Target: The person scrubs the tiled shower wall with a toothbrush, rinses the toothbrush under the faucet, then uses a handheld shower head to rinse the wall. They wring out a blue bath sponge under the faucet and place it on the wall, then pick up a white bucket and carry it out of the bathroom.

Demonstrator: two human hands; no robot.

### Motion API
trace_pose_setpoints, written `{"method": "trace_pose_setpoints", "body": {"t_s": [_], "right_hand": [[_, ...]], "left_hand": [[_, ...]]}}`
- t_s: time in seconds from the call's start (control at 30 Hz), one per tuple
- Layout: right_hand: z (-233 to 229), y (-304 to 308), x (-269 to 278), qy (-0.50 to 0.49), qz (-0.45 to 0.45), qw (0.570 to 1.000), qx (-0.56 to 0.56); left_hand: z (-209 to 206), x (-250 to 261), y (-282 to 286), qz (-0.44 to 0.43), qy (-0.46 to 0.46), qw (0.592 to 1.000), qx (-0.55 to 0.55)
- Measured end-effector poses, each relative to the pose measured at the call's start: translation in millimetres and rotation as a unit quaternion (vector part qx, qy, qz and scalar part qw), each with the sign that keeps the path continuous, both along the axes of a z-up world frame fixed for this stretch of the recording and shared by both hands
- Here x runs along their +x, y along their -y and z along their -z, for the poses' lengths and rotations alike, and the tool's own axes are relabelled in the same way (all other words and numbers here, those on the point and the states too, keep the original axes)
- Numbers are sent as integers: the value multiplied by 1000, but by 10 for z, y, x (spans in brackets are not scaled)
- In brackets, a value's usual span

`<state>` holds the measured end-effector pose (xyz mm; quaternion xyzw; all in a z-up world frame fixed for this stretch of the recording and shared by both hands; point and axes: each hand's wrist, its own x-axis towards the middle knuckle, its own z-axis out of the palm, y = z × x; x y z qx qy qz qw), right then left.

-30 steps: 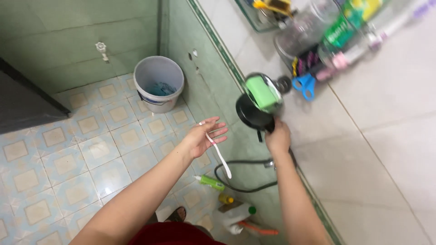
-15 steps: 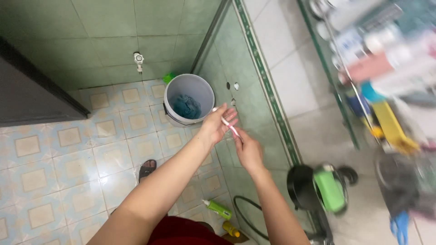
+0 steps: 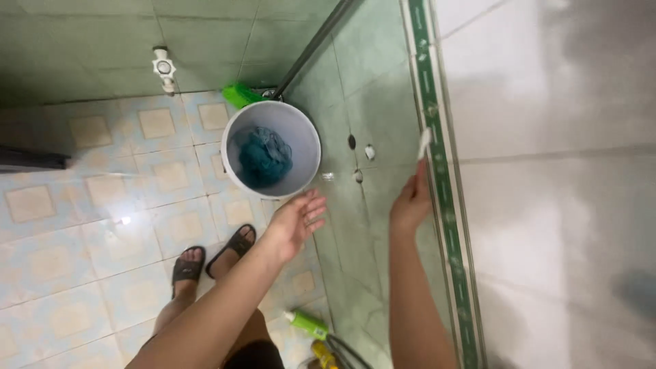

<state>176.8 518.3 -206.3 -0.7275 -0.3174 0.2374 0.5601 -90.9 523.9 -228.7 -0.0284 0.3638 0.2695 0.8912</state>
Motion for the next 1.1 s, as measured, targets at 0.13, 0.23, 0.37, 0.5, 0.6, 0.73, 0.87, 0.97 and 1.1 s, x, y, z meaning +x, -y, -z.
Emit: {"method": "trace_pose_setpoints", "body": {"t_s": [0.13, 0.23, 0.37, 0.5, 0.6, 0.73, 0.87, 0.97, 1.1], "right_hand": [[425, -590, -345, -106, 76, 975, -180], [1164, -502, 10, 183, -14, 905, -383], [575, -642, -296, -295, 81, 950, 62], [1169, -508, -76, 257, 5, 935, -244], [1900, -431, 215, 204, -31, 943, -262], [1546, -466, 65, 106, -22, 963, -247], [1251, -355, 203, 30, -36, 995, -92], [1397, -317, 304, -20, -10, 997, -74], [1336, -436, -16, 175, -44, 963, -199]], "left_hand": [[118, 162, -406, 16, -59, 998, -12], [413, 304, -515, 17, -66, 998, -8], [592, 345, -598, -13, -35, 999, -21], [759, 438, -694, -16, -35, 999, -36], [807, 472, -767, -9, -40, 998, -46], [806, 430, -786, -2, -37, 998, -45], [817, 547, -920, -2, -54, 998, -29], [717, 632, -939, 38, -75, 995, -47], [735, 598, -799, 31, -48, 997, -61]]}}
